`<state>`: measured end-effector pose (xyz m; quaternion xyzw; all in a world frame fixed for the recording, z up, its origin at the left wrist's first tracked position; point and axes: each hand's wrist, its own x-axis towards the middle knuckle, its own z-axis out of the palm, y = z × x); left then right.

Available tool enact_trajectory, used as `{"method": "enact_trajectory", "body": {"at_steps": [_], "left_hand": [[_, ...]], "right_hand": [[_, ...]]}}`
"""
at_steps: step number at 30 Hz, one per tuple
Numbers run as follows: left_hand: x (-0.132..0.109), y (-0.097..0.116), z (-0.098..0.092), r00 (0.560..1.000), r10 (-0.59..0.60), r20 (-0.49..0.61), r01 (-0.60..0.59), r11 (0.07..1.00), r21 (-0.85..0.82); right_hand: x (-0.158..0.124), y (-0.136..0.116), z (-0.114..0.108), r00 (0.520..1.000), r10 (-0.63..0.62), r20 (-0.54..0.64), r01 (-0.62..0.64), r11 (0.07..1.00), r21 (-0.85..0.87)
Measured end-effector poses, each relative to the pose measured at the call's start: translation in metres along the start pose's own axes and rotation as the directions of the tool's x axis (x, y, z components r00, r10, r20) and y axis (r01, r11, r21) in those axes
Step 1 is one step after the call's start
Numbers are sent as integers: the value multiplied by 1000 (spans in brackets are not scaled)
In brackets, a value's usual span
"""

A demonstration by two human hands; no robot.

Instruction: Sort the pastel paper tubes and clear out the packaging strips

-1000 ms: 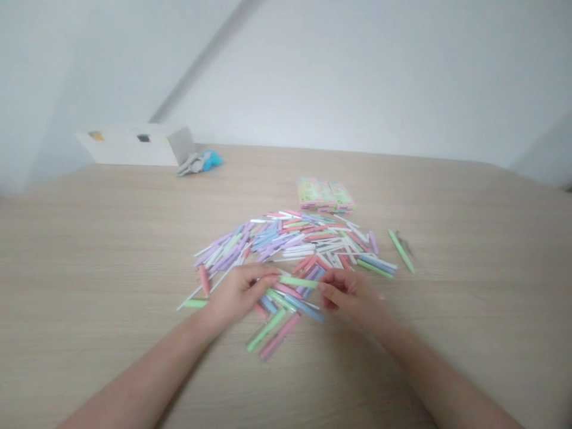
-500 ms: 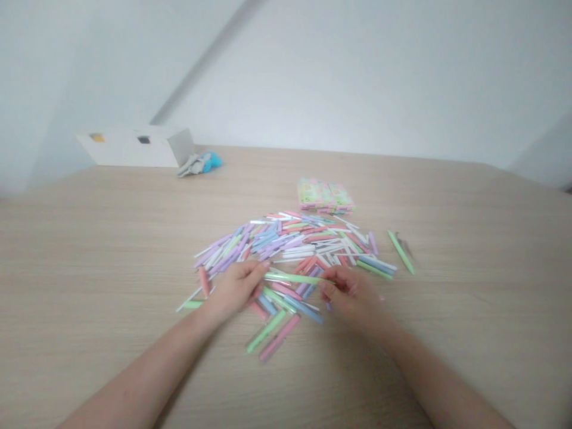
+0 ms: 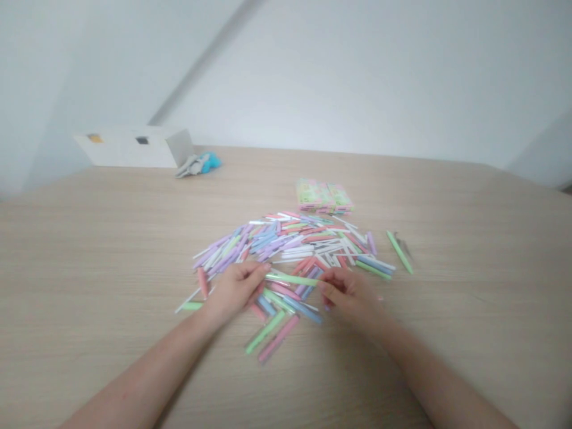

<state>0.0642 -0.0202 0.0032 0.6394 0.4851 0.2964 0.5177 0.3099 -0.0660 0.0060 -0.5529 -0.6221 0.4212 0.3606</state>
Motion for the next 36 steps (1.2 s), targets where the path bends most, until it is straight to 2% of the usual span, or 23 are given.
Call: {"method": "enact_trajectory", "body": {"at_steps": [4,8,11,15,19,21,27,32,36], "left_hand": [[0,0,1,1000,9,-1,-9,1000,-12],[0,3,1,999,36,-31,-35,999,30],[-2,5,1,1000,11,-6,-11,1000,18],[-2,5,3,997,-28,74,32,998,-53],[-2,2,5,995,38,93,-29,995,-93],[-2,1,4,993,75,87,-66,992,-111],[-1,3,3,995,92,-27,-93,992,-81],[-3,8,4,999,35,-35,-36,998,-47],[-4,11,3,999,22,-33,-22,1000,-11]], "right_hand": [[0,-2,-1,1000,-9,15,10,999,-42],[-2,-7,-2,996,-89,21,92,977,-195],[-4,-10,-1,988,-153,27,153,926,-346],[-5,-12,0,971,-231,55,231,862,-451],[-5,-11,-1,928,-369,50,342,790,-510],[-5,-10,-3,918,-397,25,346,767,-540],[2,-2,-15,948,-293,-123,147,747,-648],[12,8,-38,927,-250,-280,-24,706,-707],[15,10,-62,891,-144,-430,-276,581,-766]]}}
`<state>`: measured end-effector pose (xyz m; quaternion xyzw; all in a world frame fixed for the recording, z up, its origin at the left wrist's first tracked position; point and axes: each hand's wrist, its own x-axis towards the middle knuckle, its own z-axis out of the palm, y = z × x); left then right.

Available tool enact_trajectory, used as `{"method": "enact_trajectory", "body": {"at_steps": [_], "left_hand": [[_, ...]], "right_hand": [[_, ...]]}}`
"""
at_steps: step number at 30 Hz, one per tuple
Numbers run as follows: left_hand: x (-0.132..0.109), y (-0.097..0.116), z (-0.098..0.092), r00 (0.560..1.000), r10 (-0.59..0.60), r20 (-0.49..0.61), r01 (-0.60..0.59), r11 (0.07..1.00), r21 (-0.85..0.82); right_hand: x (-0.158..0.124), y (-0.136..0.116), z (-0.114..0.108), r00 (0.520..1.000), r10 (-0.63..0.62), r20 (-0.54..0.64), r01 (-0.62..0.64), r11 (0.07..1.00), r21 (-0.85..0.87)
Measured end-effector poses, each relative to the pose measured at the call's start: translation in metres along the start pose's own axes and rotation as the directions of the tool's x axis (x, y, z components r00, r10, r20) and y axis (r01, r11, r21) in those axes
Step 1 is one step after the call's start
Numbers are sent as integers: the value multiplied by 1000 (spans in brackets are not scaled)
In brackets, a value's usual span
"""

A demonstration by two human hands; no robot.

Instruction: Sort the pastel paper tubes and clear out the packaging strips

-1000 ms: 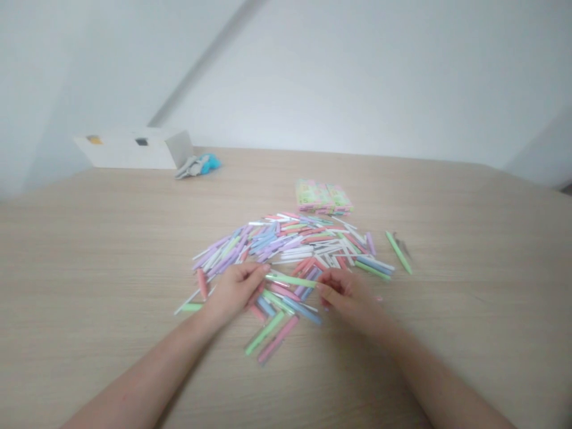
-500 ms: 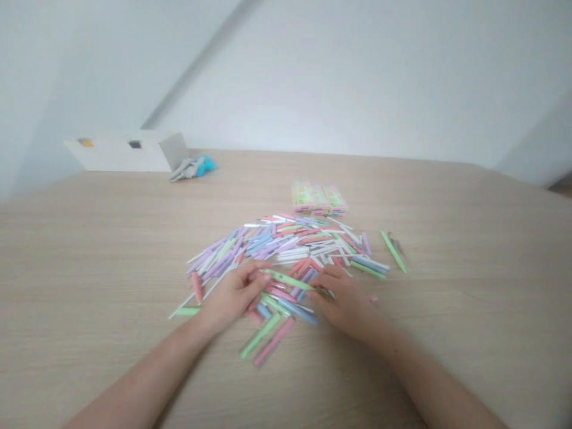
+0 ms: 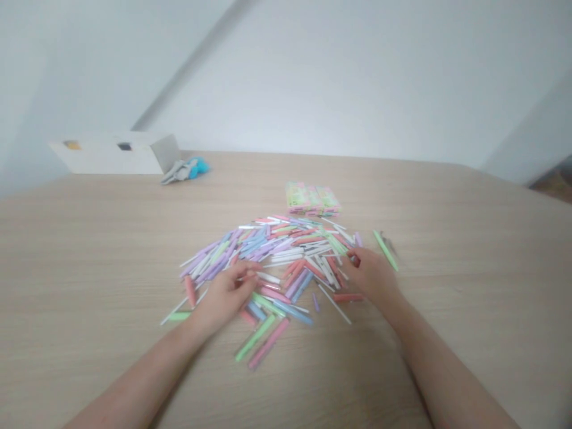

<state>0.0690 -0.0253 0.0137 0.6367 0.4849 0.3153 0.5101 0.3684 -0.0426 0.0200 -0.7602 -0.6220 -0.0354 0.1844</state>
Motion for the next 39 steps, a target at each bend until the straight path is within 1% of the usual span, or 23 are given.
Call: {"method": "enact_trajectory", "body": {"at_steps": [3,6,10,13,16,23,28,35,37,39], "left_hand": [[0,-1,0,1000,-11,16,11,1000,-4],[1,-4,1,1000,-24,13,24,999,-37],[1,-5,1,1000,-23,20,23,1000,-16],[1,-5,0,999,-22,31,21,1000,14],[1,-6,0,998,-34,43,34,999,16],[-1,-2,0,999,-41,29,41,999,-6],[0,-5,0,999,-37,20,38,999,-21],[-1,-1,0,999,-42,-6,42,999,23],[-2,1,0,999,-50,0,50,998,24],[-2,1,0,998,-56,6,56,998,8]], "right_hand": [[7,16,-9,991,131,36,-124,978,-165],[13,33,-15,965,245,89,-213,938,-274],[19,55,-15,933,342,113,-290,899,-328],[21,65,-12,911,392,128,-331,880,-341],[22,68,-9,904,404,139,-338,875,-345],[23,72,-5,903,401,151,-334,879,-340],[23,72,-4,904,399,154,-331,881,-338],[22,68,-5,907,398,139,-333,879,-342],[22,65,-6,914,388,121,-330,882,-336],[21,62,-5,934,344,91,-301,901,-313]]}}
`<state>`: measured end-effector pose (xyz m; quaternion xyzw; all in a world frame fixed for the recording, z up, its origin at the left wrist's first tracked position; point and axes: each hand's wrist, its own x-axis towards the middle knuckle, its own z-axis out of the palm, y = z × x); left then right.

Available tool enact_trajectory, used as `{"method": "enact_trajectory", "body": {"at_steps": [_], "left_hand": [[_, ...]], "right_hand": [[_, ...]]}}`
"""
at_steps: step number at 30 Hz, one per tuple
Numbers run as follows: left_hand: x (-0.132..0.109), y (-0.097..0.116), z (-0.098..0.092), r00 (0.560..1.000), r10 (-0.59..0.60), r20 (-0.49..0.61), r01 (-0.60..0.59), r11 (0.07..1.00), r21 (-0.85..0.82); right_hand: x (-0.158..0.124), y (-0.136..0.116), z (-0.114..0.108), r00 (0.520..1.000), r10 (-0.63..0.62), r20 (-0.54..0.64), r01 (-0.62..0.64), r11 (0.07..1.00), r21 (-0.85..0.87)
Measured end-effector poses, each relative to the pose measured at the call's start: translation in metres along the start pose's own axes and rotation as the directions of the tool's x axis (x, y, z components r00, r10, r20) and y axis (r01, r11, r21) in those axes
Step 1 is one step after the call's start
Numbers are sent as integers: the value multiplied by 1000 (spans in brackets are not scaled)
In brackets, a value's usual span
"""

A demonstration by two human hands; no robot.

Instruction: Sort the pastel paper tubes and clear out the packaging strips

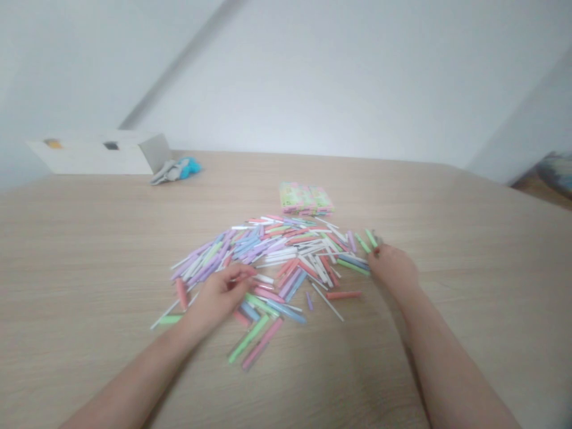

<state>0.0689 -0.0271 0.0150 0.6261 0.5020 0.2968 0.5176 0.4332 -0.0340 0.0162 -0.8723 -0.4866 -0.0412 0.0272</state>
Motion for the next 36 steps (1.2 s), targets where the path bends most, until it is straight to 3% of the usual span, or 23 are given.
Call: {"method": "enact_trajectory", "body": {"at_steps": [5,8,11,19,25,36], "left_hand": [[0,0,1,1000,18,-15,-19,1000,-20],[0,1,2,999,26,-28,-26,1000,-7],[1,-2,1,999,32,-12,-32,999,6],[4,-9,-1,999,46,30,-46,999,-2],[2,-6,-1,998,39,47,-39,999,4],[0,-3,0,997,23,74,-26,998,48]], "right_hand": [[-12,-22,3,967,-210,-143,236,952,194],[-28,-42,3,910,-366,-194,412,842,347],[-45,-58,0,859,-483,-169,507,754,419],[-60,-68,-5,827,-554,-92,544,751,374],[-66,-72,-8,848,-529,-19,501,790,354],[-69,-78,-8,887,-463,2,439,842,315]]}}
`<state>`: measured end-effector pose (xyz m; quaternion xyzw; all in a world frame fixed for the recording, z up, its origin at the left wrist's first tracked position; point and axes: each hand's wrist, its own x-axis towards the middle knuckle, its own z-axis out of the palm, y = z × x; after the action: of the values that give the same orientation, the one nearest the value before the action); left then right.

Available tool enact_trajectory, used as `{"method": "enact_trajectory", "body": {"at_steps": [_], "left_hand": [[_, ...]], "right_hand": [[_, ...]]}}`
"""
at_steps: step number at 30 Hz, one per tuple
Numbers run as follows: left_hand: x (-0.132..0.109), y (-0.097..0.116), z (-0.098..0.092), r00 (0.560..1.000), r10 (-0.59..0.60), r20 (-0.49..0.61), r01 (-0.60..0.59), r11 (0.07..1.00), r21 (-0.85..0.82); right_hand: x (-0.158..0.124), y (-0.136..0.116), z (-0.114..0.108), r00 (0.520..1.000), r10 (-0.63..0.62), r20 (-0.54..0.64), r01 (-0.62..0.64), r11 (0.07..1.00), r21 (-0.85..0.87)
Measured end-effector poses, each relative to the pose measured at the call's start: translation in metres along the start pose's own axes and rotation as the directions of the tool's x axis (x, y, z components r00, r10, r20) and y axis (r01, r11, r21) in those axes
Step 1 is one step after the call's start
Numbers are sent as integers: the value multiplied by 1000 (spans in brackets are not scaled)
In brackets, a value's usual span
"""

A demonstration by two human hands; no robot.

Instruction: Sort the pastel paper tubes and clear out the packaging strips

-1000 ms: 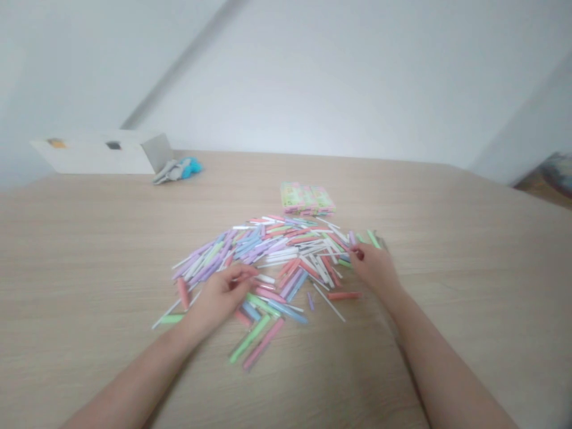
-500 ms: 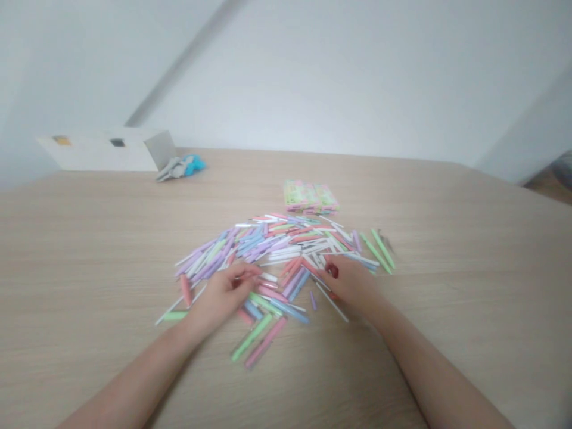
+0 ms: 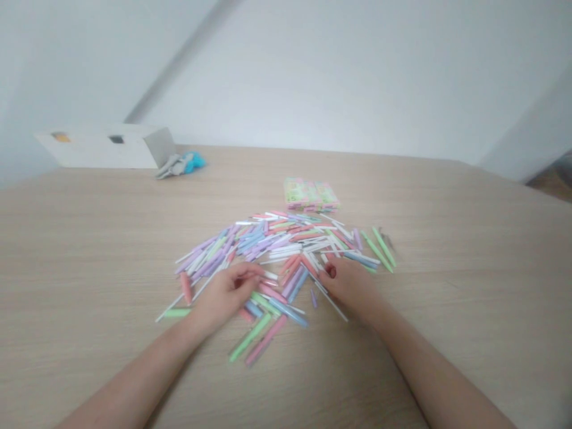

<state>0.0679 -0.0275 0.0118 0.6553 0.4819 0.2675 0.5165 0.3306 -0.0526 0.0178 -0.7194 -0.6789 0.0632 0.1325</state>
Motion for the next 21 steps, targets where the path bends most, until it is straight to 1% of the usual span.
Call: {"method": "enact_trajectory", "body": {"at_steps": [6,9,11,14,17,19,21], "left_hand": [[0,-2,3,999,22,45,-20,999,-43],[-1,1,8,994,69,86,-59,993,-106],[-3,3,11,987,115,115,-95,982,-161],[-4,4,13,979,133,157,-102,977,-188],[-5,2,14,967,160,200,-125,976,-176],[-6,0,14,959,178,220,-153,980,-126],[-6,-2,14,960,173,219,-165,985,-57]], "right_hand": [[2,6,2,995,41,-88,-26,986,164],[1,4,-1,996,3,-92,22,961,276],[-1,-1,-2,997,-50,-54,67,926,372],[-8,-11,-1,985,-157,78,89,829,552],[-17,-21,2,945,-272,181,90,749,656],[-22,-27,3,918,-341,202,116,720,684],[-25,-32,3,892,-402,209,149,695,704]]}}
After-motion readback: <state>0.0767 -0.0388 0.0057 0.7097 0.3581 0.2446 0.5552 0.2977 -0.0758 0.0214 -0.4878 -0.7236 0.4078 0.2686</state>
